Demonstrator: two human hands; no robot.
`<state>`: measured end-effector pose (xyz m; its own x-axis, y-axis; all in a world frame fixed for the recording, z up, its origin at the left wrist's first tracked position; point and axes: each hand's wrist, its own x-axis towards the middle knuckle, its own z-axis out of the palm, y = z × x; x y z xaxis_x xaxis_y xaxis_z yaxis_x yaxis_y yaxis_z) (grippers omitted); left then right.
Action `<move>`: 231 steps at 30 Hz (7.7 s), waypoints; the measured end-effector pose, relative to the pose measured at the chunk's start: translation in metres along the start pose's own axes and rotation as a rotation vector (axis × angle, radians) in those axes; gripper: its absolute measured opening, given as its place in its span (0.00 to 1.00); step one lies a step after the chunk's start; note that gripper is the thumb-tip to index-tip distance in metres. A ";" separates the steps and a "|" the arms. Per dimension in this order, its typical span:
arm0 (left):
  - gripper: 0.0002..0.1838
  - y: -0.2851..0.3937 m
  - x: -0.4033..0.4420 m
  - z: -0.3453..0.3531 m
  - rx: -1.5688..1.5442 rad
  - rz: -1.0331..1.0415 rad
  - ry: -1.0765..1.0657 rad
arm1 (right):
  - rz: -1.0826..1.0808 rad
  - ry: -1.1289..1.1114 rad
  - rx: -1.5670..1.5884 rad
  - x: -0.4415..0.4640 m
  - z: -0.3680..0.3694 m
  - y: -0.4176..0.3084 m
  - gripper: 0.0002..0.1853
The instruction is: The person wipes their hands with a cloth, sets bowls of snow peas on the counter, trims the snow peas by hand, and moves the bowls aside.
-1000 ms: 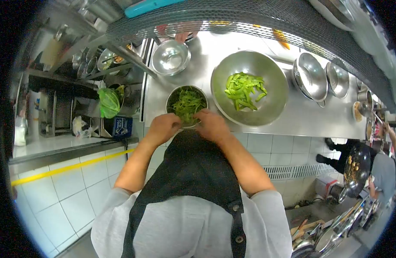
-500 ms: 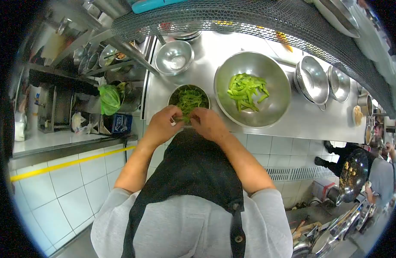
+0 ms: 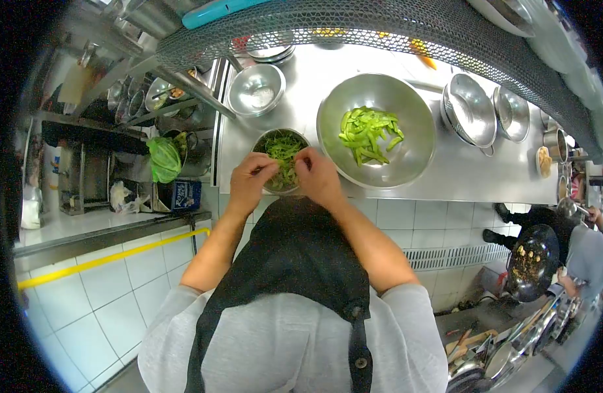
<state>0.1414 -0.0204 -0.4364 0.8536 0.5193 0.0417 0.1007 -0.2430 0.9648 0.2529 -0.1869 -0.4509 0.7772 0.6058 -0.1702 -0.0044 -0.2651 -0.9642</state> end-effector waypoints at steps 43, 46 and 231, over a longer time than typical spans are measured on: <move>0.15 0.028 0.052 -0.007 0.502 0.096 -0.233 | -0.318 0.031 -0.303 0.010 -0.012 0.006 0.13; 0.14 -0.005 0.024 -0.010 0.601 0.056 -0.426 | -0.266 0.082 -0.220 -0.004 -0.023 -0.001 0.11; 0.20 -0.157 -0.060 -0.379 0.205 -0.474 0.232 | 0.156 -0.132 -0.210 0.047 0.245 -0.016 0.17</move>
<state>-0.1193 0.2974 -0.4916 0.5584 0.7715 -0.3049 0.5625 -0.0820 0.8227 0.1355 0.0295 -0.4937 0.6887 0.6344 -0.3512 0.0240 -0.5040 -0.8634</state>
